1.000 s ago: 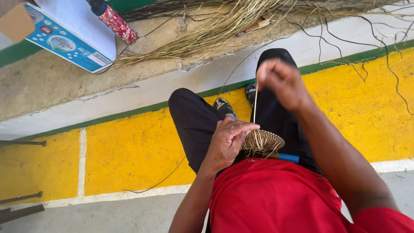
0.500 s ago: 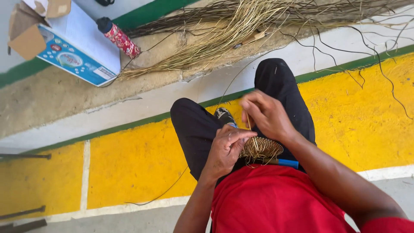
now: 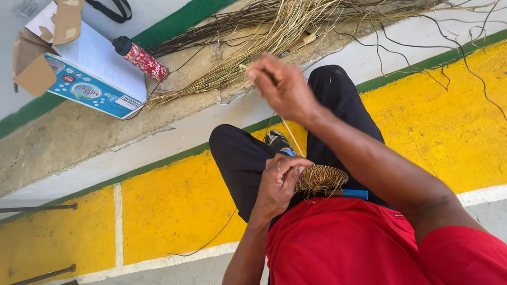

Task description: Weaving a small circular base of a basket using thin strips of material and a needle-like tool.

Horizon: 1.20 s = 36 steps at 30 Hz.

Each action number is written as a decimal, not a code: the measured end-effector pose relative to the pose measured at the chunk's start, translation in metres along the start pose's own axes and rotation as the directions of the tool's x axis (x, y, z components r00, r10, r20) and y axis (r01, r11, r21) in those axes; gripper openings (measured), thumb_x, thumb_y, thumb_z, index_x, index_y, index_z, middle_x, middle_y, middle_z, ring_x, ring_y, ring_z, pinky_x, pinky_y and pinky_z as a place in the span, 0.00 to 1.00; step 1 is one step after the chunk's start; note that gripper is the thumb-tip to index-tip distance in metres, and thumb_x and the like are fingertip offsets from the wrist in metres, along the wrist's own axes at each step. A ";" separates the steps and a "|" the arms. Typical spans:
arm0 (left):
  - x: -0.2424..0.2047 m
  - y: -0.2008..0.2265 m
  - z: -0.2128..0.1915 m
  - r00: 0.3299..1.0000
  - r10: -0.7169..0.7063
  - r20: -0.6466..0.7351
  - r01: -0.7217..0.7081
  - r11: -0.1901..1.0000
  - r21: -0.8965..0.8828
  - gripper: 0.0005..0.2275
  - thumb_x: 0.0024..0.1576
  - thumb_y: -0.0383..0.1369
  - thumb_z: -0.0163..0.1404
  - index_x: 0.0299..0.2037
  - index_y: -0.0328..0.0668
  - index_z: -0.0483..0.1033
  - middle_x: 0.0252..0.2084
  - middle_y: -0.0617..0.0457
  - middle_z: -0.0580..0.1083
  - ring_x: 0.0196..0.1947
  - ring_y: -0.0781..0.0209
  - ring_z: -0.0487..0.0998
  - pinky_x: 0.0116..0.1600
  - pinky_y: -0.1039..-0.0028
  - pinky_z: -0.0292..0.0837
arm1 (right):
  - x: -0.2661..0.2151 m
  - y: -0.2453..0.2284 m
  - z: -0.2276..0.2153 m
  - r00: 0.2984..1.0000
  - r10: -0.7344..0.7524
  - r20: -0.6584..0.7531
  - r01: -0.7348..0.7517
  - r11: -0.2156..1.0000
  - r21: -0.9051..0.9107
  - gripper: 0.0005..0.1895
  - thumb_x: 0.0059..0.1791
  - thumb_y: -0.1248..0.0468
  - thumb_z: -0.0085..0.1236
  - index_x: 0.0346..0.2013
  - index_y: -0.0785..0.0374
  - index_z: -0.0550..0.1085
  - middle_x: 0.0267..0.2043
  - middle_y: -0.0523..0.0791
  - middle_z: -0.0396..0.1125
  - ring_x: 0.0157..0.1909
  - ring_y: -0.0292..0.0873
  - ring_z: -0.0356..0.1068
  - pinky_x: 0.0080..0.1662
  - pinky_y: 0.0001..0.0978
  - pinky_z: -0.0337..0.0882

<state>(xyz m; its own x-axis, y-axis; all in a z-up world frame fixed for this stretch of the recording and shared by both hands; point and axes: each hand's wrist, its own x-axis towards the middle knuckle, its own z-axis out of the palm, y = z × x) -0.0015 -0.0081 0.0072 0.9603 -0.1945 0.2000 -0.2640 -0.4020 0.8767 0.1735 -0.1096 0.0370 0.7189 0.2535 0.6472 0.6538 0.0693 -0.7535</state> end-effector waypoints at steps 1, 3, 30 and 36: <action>0.001 0.001 0.001 0.998 -0.064 0.008 0.065 0.992 -0.111 0.05 0.63 0.33 0.51 0.46 0.47 0.77 0.38 0.56 0.80 0.42 0.61 0.78 0.53 0.68 0.70 | 0.006 -0.008 -0.011 1.000 0.003 -0.001 -0.003 0.999 -0.045 0.04 0.59 0.67 0.54 0.41 0.61 0.76 0.32 0.38 0.68 0.27 0.29 0.62 0.27 0.24 0.64; 0.008 -0.001 -0.002 0.999 -0.049 -0.022 0.045 0.990 -0.130 0.06 0.64 0.34 0.50 0.47 0.46 0.75 0.40 0.55 0.80 0.43 0.59 0.79 0.54 0.68 0.70 | 0.005 -0.058 -0.048 0.999 -0.050 0.000 0.050 0.997 -0.067 0.04 0.60 0.66 0.55 0.44 0.63 0.77 0.32 0.41 0.69 0.28 0.32 0.64 0.29 0.25 0.66; 0.005 -0.010 -0.006 0.995 0.074 -0.067 -0.070 0.996 0.061 0.08 0.64 0.26 0.49 0.50 0.39 0.78 0.39 0.51 0.78 0.40 0.55 0.76 0.52 0.67 0.67 | -0.147 -0.056 -0.053 0.979 0.180 0.100 -0.149 0.953 -0.263 0.08 0.47 0.70 0.66 0.40 0.60 0.78 0.42 0.40 0.76 0.47 0.37 0.73 0.49 0.30 0.75; 0.006 -0.009 -0.005 0.997 0.051 -0.055 -0.047 0.996 0.076 0.08 0.64 0.25 0.49 0.51 0.40 0.77 0.37 0.50 0.77 0.39 0.55 0.76 0.50 0.66 0.68 | -0.146 -0.060 -0.052 0.987 0.104 0.126 -0.057 0.942 -0.330 0.10 0.46 0.70 0.67 0.41 0.60 0.78 0.42 0.40 0.75 0.47 0.39 0.73 0.49 0.31 0.75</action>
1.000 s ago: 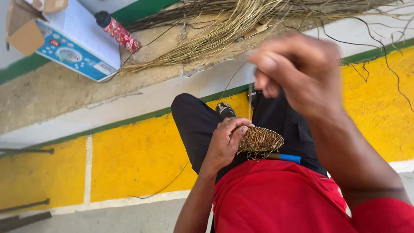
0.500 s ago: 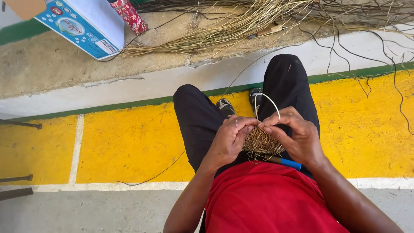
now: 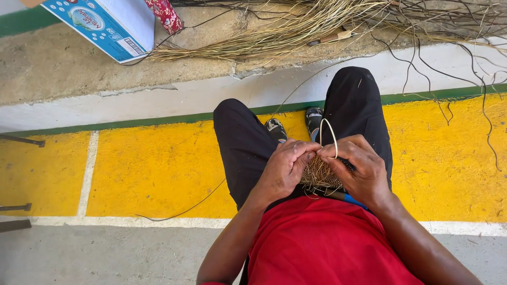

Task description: Weaving a small circular base of a basket using thin strips of material and a needle-like tool.

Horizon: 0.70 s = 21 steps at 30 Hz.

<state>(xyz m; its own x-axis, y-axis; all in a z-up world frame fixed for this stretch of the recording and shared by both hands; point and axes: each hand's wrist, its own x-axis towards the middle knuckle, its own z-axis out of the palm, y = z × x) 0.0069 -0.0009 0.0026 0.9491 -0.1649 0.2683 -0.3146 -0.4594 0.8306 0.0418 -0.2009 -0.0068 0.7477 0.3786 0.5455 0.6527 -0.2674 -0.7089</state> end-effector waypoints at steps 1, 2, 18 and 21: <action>0.000 0.000 0.000 1.000 -0.006 0.005 0.006 1.000 0.008 0.08 0.64 0.26 0.49 0.51 0.40 0.77 0.37 0.50 0.77 0.39 0.55 0.76 0.50 0.66 0.68 | 0.000 0.000 0.000 1.000 -0.030 0.002 0.030 0.999 -0.040 0.11 0.46 0.70 0.67 0.41 0.60 0.78 0.42 0.40 0.75 0.47 0.40 0.73 0.49 0.31 0.75; 0.001 0.001 -0.001 1.000 -0.007 0.005 0.006 1.000 0.008 0.08 0.64 0.26 0.49 0.51 0.40 0.77 0.37 0.50 0.77 0.39 0.55 0.76 0.50 0.66 0.68 | 0.000 0.000 0.001 1.000 -0.030 0.002 0.030 0.999 -0.040 0.11 0.46 0.70 0.67 0.41 0.60 0.78 0.42 0.40 0.75 0.47 0.40 0.73 0.49 0.31 0.75; -0.018 0.007 0.001 0.997 0.074 0.002 -0.074 0.997 -0.020 0.09 0.66 0.27 0.49 0.53 0.47 0.79 0.36 0.55 0.77 0.40 0.60 0.76 0.53 0.69 0.67 | 0.033 0.028 -0.026 0.920 0.048 0.388 -0.127 0.975 0.182 0.10 0.48 0.67 0.62 0.44 0.59 0.79 0.43 0.43 0.74 0.46 0.42 0.74 0.47 0.36 0.75; -0.019 0.010 0.001 0.996 0.088 0.017 -0.087 0.996 -0.024 0.09 0.66 0.28 0.49 0.53 0.48 0.79 0.37 0.56 0.77 0.40 0.61 0.75 0.53 0.70 0.65 | 0.048 0.027 -0.027 0.861 -0.006 0.509 -0.109 0.974 0.197 0.10 0.48 0.66 0.60 0.44 0.61 0.78 0.42 0.44 0.74 0.45 0.43 0.74 0.47 0.37 0.75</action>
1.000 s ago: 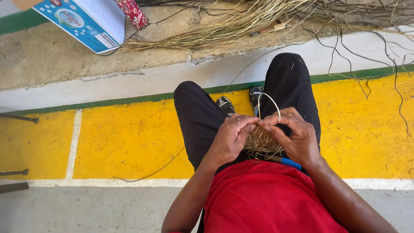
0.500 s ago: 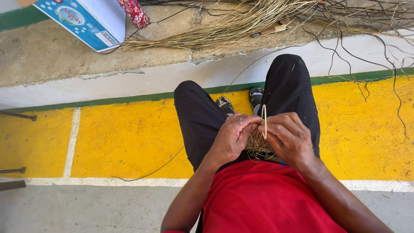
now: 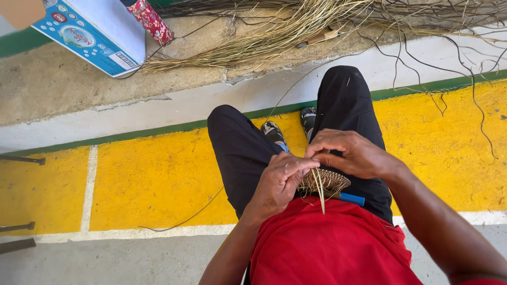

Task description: Weaving a small circular base of a basket using thin strips of material and a needle-like tool.

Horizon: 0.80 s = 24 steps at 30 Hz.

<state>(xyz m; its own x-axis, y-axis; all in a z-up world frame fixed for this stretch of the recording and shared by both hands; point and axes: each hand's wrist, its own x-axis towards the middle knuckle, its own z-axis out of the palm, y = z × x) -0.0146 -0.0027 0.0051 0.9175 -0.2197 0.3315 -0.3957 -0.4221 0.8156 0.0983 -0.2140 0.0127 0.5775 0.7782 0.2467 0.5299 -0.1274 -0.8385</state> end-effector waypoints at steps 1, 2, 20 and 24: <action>-0.002 0.001 0.000 1.000 -0.011 0.012 0.011 1.000 -0.002 0.09 0.66 0.28 0.49 0.52 0.49 0.80 0.37 0.56 0.77 0.40 0.62 0.74 0.53 0.70 0.65 | 0.003 0.000 -0.002 0.995 -0.038 0.087 0.037 0.999 0.009 0.09 0.48 0.66 0.60 0.43 0.61 0.78 0.41 0.44 0.74 0.44 0.44 0.74 0.47 0.37 0.75; -0.004 0.000 -0.001 1.000 -0.015 0.017 0.015 1.000 0.000 0.09 0.66 0.28 0.49 0.52 0.49 0.80 0.37 0.56 0.77 0.40 0.62 0.74 0.53 0.70 0.65 | 0.004 -0.001 -0.003 0.996 -0.036 0.084 0.035 0.999 0.014 0.09 0.48 0.66 0.60 0.43 0.61 0.78 0.41 0.44 0.74 0.44 0.44 0.74 0.47 0.37 0.75; 0.002 0.005 0.001 0.999 -0.049 -0.019 0.049 0.999 -0.005 0.08 0.64 0.27 0.51 0.50 0.46 0.80 0.43 0.55 0.81 0.44 0.59 0.78 0.55 0.69 0.67 | -0.013 0.014 0.018 0.982 0.050 -0.183 0.005 0.958 0.287 0.16 0.51 0.66 0.57 0.54 0.66 0.73 0.38 0.46 0.70 0.36 0.38 0.70 0.41 0.30 0.73; -0.001 0.014 0.000 1.000 -0.022 0.022 0.021 0.999 0.030 0.09 0.63 0.25 0.50 0.49 0.45 0.80 0.43 0.54 0.80 0.44 0.57 0.77 0.53 0.68 0.66 | -0.006 0.015 0.035 0.941 -0.164 -0.296 0.143 0.985 -0.092 0.08 0.53 0.64 0.58 0.36 0.67 0.73 0.31 0.46 0.68 0.31 0.42 0.68 0.36 0.34 0.71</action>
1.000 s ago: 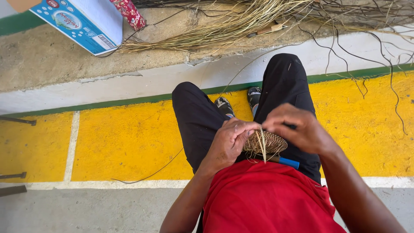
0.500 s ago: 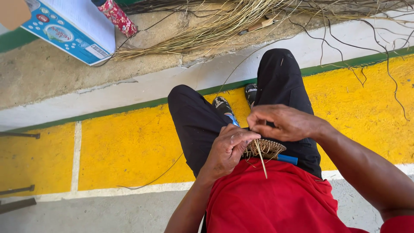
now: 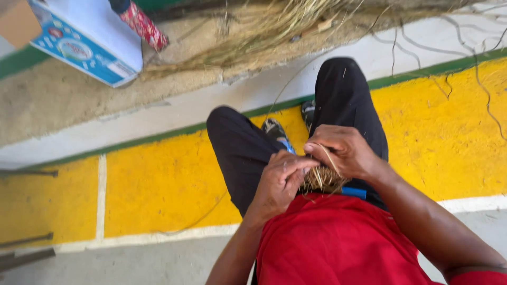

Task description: Weaving a small circular base of a basket using thin strips of material and a needle-like tool.

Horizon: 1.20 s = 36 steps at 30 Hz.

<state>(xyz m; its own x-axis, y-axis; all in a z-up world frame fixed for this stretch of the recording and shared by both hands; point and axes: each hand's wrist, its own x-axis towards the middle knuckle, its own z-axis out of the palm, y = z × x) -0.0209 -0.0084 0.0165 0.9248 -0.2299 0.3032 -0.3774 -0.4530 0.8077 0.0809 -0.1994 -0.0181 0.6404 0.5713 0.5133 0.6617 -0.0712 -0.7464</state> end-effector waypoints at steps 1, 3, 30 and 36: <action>0.002 0.001 0.000 1.000 0.026 0.006 -0.026 1.000 0.015 0.09 0.63 0.26 0.50 0.49 0.45 0.80 0.43 0.54 0.80 0.44 0.57 0.77 0.53 0.68 0.66 | 0.005 0.007 0.002 0.998 -0.031 -0.048 0.024 0.988 -0.149 0.13 0.54 0.63 0.58 0.28 0.67 0.70 0.27 0.46 0.65 0.29 0.44 0.65 0.34 0.38 0.69; 0.005 0.000 0.003 0.999 0.040 0.020 -0.040 0.999 0.016 0.08 0.63 0.26 0.51 0.49 0.45 0.80 0.43 0.54 0.80 0.44 0.58 0.78 0.53 0.68 0.66 | 0.036 0.023 -0.002 0.981 -0.107 -0.161 0.063 0.964 -0.257 0.17 0.55 0.63 0.58 0.24 0.65 0.68 0.24 0.46 0.62 0.26 0.44 0.62 0.31 0.40 0.65; -0.047 0.036 -0.041 0.999 0.007 -0.032 0.008 0.889 0.458 0.11 0.58 0.32 0.57 0.49 0.42 0.73 0.43 0.53 0.76 0.43 0.55 0.75 0.49 0.66 0.65 | -0.071 -0.034 0.022 0.988 0.122 0.092 -0.131 0.987 0.097 0.16 0.41 0.65 0.69 0.42 0.60 0.76 0.42 0.45 0.74 0.47 0.46 0.74 0.48 0.38 0.76; -0.063 0.026 -0.041 0.991 -0.132 -0.004 0.120 0.889 0.442 0.07 0.58 0.34 0.58 0.41 0.43 0.75 0.35 0.56 0.74 0.35 0.59 0.74 0.40 0.67 0.64 | -0.075 -0.034 0.028 0.988 0.106 0.108 -0.119 0.986 0.114 0.20 0.39 0.66 0.71 0.44 0.62 0.76 0.43 0.46 0.75 0.47 0.45 0.75 0.47 0.38 0.76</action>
